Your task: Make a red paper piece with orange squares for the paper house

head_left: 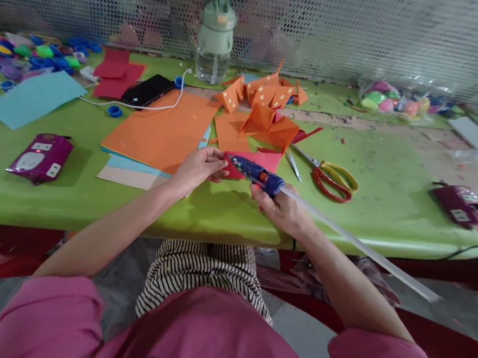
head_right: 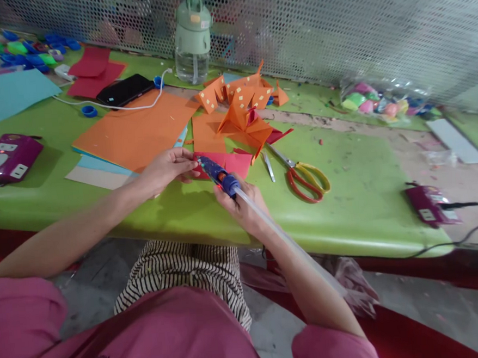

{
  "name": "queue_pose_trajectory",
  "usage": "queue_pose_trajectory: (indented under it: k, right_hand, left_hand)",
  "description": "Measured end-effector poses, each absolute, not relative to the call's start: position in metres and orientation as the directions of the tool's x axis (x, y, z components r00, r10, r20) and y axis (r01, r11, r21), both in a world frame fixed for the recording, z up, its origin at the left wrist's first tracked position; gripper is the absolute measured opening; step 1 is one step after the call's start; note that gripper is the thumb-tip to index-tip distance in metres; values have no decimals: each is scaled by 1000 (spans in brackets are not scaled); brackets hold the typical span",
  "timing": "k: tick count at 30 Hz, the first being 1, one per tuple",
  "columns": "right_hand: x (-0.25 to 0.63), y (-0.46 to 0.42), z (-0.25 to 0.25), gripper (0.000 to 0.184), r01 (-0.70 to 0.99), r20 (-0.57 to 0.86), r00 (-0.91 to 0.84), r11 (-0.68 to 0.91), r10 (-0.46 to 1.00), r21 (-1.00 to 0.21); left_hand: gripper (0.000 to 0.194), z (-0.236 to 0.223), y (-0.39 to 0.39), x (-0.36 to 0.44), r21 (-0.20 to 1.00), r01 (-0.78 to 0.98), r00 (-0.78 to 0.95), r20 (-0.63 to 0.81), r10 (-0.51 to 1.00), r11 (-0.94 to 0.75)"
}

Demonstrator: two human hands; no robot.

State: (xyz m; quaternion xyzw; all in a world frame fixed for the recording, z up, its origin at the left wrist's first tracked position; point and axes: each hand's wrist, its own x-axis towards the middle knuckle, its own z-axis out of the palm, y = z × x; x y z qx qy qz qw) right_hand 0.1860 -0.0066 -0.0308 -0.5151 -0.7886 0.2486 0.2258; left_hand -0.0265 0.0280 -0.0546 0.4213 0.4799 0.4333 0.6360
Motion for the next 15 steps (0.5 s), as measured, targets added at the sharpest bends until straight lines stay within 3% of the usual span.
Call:
queue_pose_trajectory:
  k: [11, 15]
  right_hand:
    - [192, -7, -28, 34, 712, 144, -311, 331, 939, -620]
    - [212, 0, -20, 31, 789, 257, -263, 360, 930, -498]
  left_hand:
    - [7, -51, 29, -26, 942, -143, 141, -284, 948, 303]
    - [13, -51, 28, -26, 930, -159, 139, -311, 940, 331]
